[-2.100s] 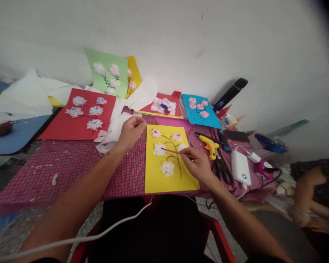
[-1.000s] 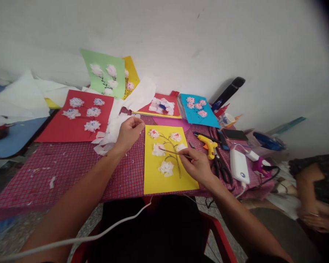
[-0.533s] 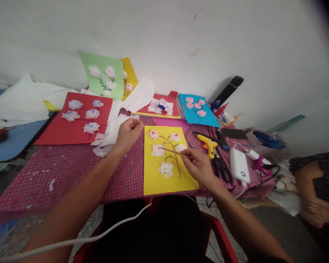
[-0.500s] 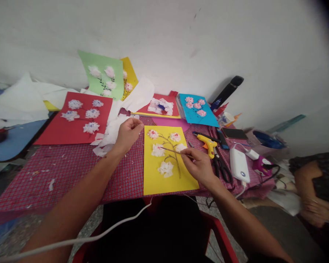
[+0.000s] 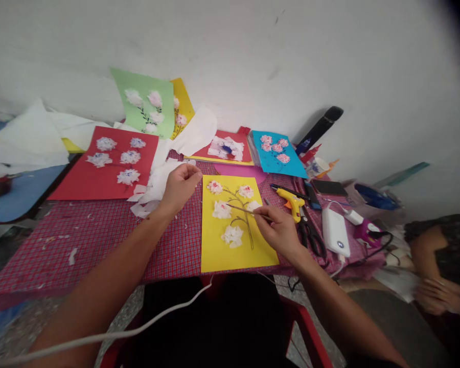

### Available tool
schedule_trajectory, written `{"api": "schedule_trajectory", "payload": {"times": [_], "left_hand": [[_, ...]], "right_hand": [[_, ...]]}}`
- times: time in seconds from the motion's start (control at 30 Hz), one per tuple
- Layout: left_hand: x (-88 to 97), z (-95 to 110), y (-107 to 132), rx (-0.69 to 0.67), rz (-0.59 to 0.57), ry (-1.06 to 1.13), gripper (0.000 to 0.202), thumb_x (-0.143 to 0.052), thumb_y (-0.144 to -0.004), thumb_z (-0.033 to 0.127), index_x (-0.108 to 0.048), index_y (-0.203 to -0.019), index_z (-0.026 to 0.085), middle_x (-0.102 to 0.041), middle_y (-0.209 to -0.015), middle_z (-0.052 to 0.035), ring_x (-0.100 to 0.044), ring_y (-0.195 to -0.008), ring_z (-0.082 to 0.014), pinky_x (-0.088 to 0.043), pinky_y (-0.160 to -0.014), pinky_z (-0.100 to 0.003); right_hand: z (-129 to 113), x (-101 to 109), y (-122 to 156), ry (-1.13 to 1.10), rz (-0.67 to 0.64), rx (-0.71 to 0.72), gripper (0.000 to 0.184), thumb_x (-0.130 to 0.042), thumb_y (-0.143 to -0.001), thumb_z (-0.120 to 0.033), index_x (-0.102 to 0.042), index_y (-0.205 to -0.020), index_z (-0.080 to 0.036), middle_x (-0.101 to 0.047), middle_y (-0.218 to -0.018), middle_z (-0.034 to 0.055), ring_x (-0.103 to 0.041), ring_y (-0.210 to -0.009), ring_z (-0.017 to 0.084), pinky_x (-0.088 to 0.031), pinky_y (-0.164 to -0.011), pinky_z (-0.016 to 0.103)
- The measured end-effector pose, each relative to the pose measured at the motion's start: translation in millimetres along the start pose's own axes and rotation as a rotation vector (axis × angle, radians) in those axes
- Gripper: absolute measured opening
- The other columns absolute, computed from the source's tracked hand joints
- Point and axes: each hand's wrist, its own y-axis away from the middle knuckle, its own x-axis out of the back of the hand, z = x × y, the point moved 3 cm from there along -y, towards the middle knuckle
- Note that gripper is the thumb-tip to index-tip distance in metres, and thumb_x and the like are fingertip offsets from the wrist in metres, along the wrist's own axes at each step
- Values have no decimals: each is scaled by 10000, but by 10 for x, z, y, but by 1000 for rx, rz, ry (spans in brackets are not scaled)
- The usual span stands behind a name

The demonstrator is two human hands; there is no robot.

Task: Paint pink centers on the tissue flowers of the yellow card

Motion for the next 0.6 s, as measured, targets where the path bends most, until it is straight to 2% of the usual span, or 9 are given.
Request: {"api": "schedule_trajectory", "payload": {"times": [0.4, 0.6], "left_hand": [[17, -15, -9, 0, -6, 14, 76, -726, -849, 261, -661, -839, 222, -550, -621, 36, -444, -489, -94, -330, -453, -256], [13, -23, -14, 2, -7, 23, 85, -730, -840, 262, -656, -839, 222, -548, -617, 39, -436, -481, -90, -312, -440, -248]], "right_hand": [[-54, -57, -96, 16, -11, 36, 150, -601, -950, -224, -740, -897, -238, -773, -827, 38, -716, -725, 197, -549, -668, 314], [-14, -46, -89, 30, -9, 5, 138, -613, -954, -243, -746, -917, -241, -780, -841, 44, -727, -732, 204, -551, -664, 320]]}}
